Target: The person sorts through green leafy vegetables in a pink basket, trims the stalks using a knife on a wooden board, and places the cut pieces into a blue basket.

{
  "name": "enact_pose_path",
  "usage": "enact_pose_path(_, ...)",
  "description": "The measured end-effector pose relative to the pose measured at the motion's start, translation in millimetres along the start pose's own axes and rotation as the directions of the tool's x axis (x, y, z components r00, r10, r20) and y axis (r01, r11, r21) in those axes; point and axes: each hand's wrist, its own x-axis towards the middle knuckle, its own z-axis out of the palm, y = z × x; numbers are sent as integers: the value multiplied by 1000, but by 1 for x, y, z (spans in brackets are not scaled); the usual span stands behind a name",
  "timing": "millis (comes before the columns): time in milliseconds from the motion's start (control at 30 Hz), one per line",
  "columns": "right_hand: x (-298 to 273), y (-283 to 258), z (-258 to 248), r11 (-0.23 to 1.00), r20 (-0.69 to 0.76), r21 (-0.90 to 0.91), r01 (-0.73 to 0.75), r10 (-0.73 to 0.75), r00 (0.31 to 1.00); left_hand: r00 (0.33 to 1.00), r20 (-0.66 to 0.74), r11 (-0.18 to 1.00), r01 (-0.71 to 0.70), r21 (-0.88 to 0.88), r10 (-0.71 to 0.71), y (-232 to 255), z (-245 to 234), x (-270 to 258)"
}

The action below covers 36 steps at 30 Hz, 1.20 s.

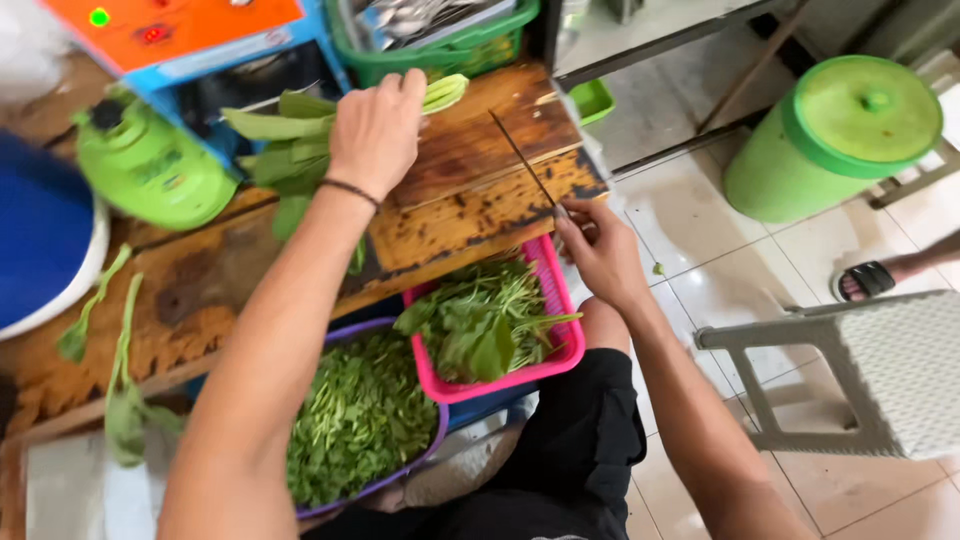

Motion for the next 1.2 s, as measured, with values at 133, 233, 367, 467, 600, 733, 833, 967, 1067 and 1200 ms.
enact_pose_path(133, -7, 6, -22, 939, -117, 298, -174, 217, 969, 999, -16, 995, -35, 95, 37, 50, 56, 58)
enact_pose_path(233, 5, 10, -29, 902, -205, 390, -185, 281, 938, 1000, 4, 1000, 14, 9, -14, 93, 88, 82)
enact_pose_path(367, 19, 37, -27, 862, -250, 503, -61, 213, 945, 997, -57, 988, 46, -145, -54, 126, 126, 76)
enact_pose_path(467, 27, 42, -29, 865, -244, 494, -88, 235, 941, 992, 21, 951, 122, -285, -121, 145, 129, 66)
enact_pose_path(600, 39, 44, -23, 891, -228, 444, -92, 212, 950, 985, -92, 927, 103, -361, -145, 142, 141, 59)
enact_pose_path(733, 35, 38, -21, 942, -263, 336, -3, 97, 960, 968, -135, 829, 104, -549, -211, 136, 170, 57)
enact_pose_path(833, 29, 31, -25, 962, -256, 272, 22, 50, 965, 954, -131, 737, 117, -666, -271, 132, 162, 55)
enact_pose_path(967, 29, 28, -25, 968, -240, 248, 42, 19, 971, 944, -177, 730, 87, -678, -277, 131, 165, 55)
enact_pose_path(1067, 36, 32, -22, 972, -237, 228, 60, -4, 971, 944, -171, 726, 94, -681, -283, 131, 161, 56)
enact_pose_path(1200, 55, 48, -15, 984, -191, 175, -44, 77, 979, 947, -151, 723, 108, -683, -284, 130, 163, 56)
